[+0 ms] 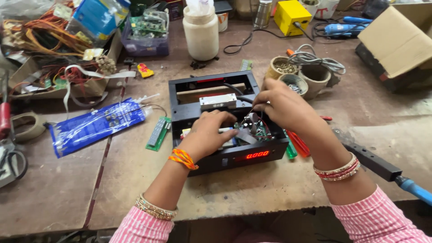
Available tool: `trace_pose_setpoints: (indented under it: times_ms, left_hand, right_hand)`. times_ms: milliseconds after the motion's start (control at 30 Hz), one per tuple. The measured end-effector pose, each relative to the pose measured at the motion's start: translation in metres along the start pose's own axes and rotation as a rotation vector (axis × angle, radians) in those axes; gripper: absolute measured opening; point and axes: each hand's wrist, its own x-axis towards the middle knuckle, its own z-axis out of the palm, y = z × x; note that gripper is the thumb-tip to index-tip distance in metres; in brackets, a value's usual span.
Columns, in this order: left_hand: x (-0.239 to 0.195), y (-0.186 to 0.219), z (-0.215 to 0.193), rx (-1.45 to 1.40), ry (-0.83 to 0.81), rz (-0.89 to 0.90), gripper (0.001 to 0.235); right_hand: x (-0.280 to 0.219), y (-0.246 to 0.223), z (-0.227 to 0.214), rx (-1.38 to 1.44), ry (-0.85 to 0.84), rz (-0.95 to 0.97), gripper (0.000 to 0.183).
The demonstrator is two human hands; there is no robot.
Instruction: Assembling an electronic component into a black housing unit.
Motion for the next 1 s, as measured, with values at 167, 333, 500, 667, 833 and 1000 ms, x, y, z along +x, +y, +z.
trace_pose_setpoints:
  times_ms: [167,333,500,667,833,1000]
  left_hand:
    - [0.027,0.035,0.025,-0.282,0.002,-0.060,0.026]
    - [0.037,0.041,0.045,-0.673,0.051,-0.171,0.022]
    - [0.033,0.069,0.031,-0.782,0.113,-0.250,0.025]
    - [0.036,0.053,0.057,-0.619,0.323,0.052,0.024]
    - [0.032,0.065,0.043,-0.664,0.274,-0.117,0.031]
    - [0.028,0.069,0.036,-0.716,0.253,-0.212,0.023]
  right_hand:
    - [-0.013,0.022,-0.012,0.384,0.018,0.139,0.020]
    - [-0.050,0.062,-0.016,0.309,0.107,0.652,0.028]
    - [-0.086,0.124,0.039,-0.165,-0.260,0.890,0.066]
    - [-0.084,0.099,0.028,-0.231,-0.325,0.920,0.076]
    - [-0.092,0.147,0.048,-0.355,-0.405,0.795,0.080]
    - [-0.099,0.167,0.044,-0.164,-0.352,0.825,0.113]
